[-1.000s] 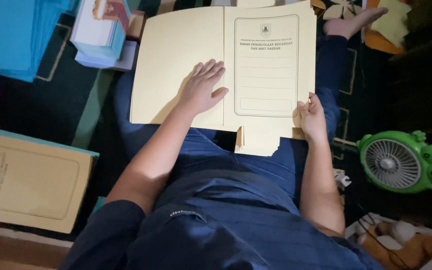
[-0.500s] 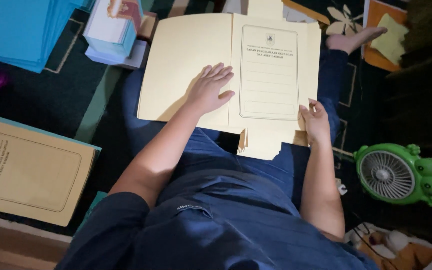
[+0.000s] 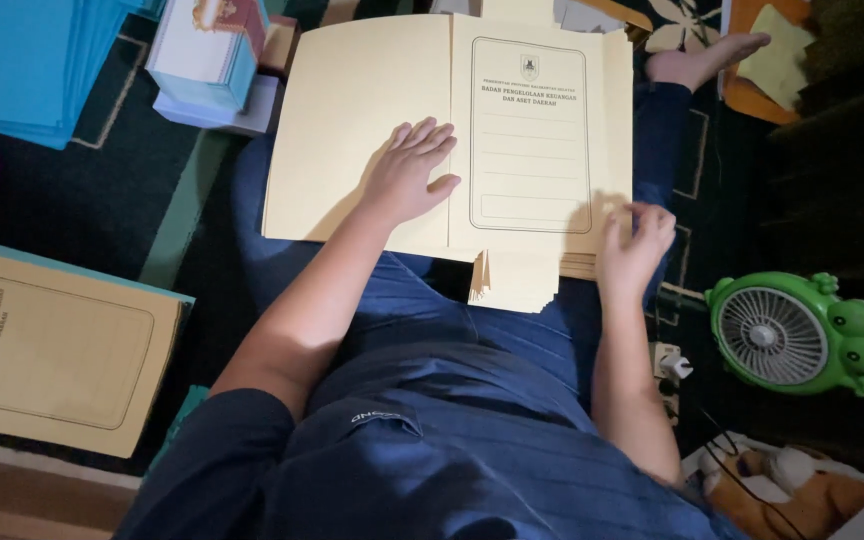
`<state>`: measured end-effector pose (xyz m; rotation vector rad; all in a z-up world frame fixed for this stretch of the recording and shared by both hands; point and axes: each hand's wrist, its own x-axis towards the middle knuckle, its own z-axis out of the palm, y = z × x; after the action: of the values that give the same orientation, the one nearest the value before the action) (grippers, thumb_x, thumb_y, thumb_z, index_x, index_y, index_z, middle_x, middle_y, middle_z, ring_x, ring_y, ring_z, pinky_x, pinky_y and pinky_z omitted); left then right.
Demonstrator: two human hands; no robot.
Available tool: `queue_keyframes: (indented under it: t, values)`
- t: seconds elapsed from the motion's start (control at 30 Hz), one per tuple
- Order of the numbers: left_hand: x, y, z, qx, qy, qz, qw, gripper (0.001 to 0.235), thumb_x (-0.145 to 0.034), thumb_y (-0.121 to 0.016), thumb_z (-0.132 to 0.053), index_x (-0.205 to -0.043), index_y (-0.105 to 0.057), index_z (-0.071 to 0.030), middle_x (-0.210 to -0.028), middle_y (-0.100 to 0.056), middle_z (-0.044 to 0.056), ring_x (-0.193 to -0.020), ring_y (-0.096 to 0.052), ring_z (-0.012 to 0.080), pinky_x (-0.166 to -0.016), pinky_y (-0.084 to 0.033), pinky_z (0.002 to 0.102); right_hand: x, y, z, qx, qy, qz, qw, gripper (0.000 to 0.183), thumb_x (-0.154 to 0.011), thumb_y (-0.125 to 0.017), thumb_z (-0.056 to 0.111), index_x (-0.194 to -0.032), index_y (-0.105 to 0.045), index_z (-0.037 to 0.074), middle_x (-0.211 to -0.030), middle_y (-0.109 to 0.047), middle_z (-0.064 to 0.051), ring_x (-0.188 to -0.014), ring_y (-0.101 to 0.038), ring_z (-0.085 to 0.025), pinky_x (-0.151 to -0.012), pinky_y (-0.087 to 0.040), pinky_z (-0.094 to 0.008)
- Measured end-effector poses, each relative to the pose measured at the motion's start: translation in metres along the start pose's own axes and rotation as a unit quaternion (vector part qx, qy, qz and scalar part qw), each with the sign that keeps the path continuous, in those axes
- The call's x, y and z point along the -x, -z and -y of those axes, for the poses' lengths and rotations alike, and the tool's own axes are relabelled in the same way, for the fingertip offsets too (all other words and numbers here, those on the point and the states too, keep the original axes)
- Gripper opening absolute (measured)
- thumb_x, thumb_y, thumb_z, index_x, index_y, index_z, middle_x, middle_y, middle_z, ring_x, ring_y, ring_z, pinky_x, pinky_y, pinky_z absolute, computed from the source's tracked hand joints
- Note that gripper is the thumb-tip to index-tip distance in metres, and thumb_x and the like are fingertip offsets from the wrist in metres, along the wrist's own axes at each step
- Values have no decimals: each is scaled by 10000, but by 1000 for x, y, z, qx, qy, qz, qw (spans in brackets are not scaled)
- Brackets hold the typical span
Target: Folding the flaps of yellow paper folders and stacking them neatly on the floor.
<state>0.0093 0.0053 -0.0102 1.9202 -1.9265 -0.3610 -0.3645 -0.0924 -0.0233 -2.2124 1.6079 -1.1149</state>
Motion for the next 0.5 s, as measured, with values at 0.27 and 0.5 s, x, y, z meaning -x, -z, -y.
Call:
queue_keyframes:
  t: [0.27,0.5]
  values:
    - [-2,8,-1,5,-11,30,999,620,-1066,-463,-493,-1560,-487,-119,-1667,-378,31,-1571,-237,224,-1300,-115,447,60,87,168,-148,136,690,695,415,-967,-617,405,-1151,-748,56,-1077,-766,-236,-999,-710,-502,-823,-581,-575]
    - [-3,-2,5,-21,-28,-7,999,623,-1037,-509,-480,-1535,-524,-106,-1629,-453,48,-1546,-310,261,-1282,-186,483,88,14,89,66,364,337,866,249,-975,-647,360,-798,-660,187,-705,-604,13,-652,-651,-262,-584,-523,-396]
